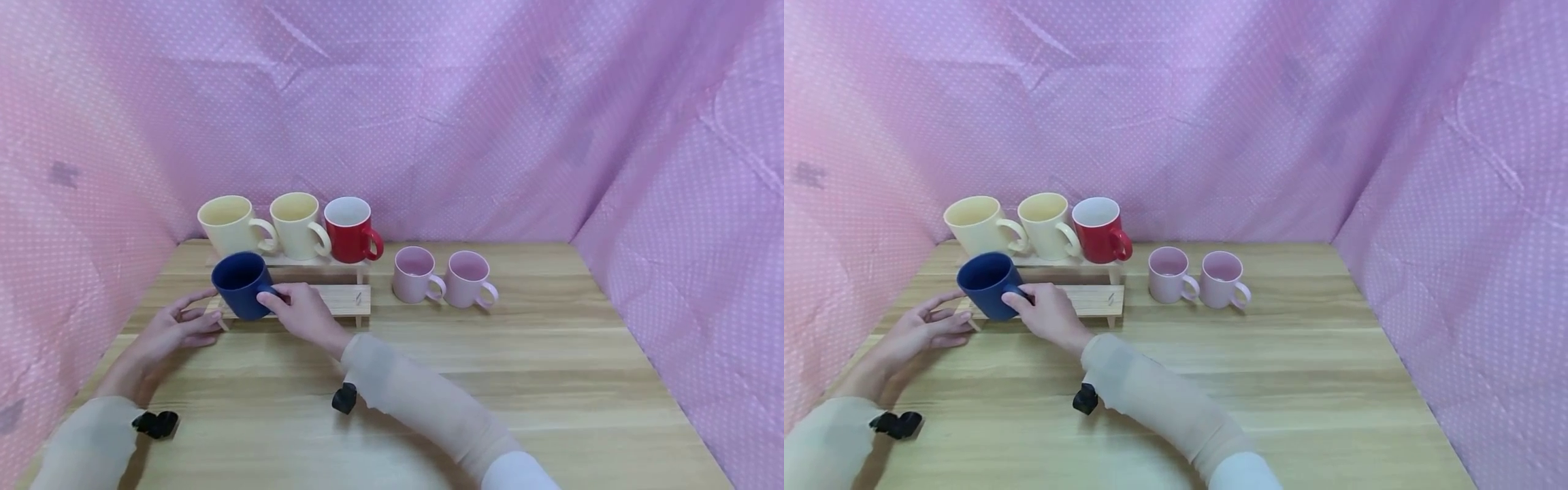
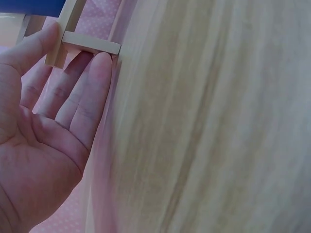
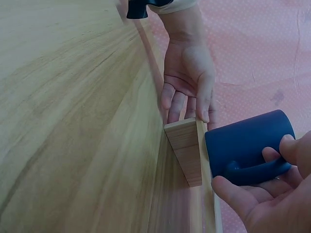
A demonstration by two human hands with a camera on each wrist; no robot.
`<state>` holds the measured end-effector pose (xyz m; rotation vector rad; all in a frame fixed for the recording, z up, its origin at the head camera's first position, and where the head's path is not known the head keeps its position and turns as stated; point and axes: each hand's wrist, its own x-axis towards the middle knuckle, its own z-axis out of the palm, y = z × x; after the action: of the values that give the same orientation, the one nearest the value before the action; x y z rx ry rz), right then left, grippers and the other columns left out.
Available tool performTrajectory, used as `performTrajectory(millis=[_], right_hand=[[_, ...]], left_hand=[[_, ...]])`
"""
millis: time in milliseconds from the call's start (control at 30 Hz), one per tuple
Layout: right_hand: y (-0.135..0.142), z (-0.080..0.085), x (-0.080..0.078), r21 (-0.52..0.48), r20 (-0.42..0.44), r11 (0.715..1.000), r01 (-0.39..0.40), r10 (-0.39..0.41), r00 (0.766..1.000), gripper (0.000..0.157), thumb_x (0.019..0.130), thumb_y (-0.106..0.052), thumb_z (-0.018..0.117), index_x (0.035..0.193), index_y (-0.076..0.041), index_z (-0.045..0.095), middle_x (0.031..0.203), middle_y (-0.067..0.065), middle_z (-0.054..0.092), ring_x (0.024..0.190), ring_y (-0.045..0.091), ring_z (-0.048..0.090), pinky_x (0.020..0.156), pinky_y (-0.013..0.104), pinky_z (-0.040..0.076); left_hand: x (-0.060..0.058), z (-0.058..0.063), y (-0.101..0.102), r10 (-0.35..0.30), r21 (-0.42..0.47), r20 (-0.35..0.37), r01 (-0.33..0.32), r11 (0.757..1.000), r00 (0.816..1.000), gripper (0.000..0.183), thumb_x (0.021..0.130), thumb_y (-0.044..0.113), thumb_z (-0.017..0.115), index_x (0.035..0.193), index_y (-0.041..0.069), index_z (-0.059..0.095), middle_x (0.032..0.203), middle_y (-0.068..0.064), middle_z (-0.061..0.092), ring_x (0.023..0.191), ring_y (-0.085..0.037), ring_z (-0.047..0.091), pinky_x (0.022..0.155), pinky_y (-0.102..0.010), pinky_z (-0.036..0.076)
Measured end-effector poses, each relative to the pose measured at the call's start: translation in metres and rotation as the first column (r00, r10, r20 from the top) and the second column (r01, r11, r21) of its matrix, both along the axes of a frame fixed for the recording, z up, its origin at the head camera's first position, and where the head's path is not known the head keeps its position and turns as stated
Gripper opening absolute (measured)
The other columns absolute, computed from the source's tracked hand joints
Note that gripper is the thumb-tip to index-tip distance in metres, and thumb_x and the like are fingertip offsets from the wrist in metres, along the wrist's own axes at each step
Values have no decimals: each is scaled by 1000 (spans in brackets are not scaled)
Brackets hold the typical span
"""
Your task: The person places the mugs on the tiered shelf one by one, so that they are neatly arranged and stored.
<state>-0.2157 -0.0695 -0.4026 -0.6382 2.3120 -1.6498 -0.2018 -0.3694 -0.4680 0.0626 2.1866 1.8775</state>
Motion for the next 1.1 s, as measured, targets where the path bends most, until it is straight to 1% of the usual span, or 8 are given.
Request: performTrajectory(millis=[133,233,333,400,567,767,933,1100], right_hand=[[1,2,-1,11,25,1000,-10,10,1000,31,102,-35,63,114,-10,76,62,2,52,61,16,49,52,20,38],[1,3,-1,32,38,999,-11,10,999,32,102,-36,62,112,-10,77,62,2,51,61,16,49,51,20,38],[2,3,-2,50,45,999,0,-3,999,32,102,-36,62,106,-8,77,61,2,51,60,17,49,50,20,38],[2,4,-1,60,46,998,5,-8,999,32,102,-36,63,101,-6,76,61,2,50,59,17,48,50,20,37],[-1,7,0,73,32,997,-14,11,999,35,101,-34,63,93,-1,74,60,2,49,56,16,46,48,21,34],[-3,13,-2,103,46,994,-42,38,998,33,102,-35,63,84,-9,72,59,1,46,56,16,45,47,21,33],[-4,18,-5,131,61,989,-63,56,997,32,103,-36,61,84,-12,72,59,2,48,56,18,47,46,21,34],[-1,16,-6,173,97,983,-65,48,994,33,103,-38,61,91,-10,75,59,1,49,57,18,48,46,21,35]], left_hand=[[0,-2,0,1,68,-4,-1,998,1000,53,102,11,64,149,24,44,112,1,73,99,-20,72,85,-39,62],[0,-4,0,-5,91,-10,6,996,1000,51,102,9,63,147,26,46,112,-1,74,99,-20,72,85,-40,62],[-2,-4,2,-10,89,-5,10,996,1000,51,102,9,63,147,27,45,113,-2,73,100,-20,72,85,-40,62],[-3,-4,3,-11,69,-1,11,998,1000,51,102,10,64,147,26,44,112,0,73,100,-20,72,85,-40,62],[-3,0,1,-11,51,8,10,999,1000,51,101,10,65,144,27,44,111,1,73,100,-20,72,85,-40,62],[-4,3,-2,-26,52,2,26,998,1000,50,101,8,64,143,29,46,111,0,73,99,-21,72,85,-40,62],[-6,6,-5,-33,50,-29,34,998,999,48,101,6,63,143,25,46,108,-7,74,95,-24,73,82,-39,63],[-7,-1,-3,-50,96,-20,52,994,999,48,101,2,62,141,24,48,106,-10,74,94,-27,73,82,-40,63]])
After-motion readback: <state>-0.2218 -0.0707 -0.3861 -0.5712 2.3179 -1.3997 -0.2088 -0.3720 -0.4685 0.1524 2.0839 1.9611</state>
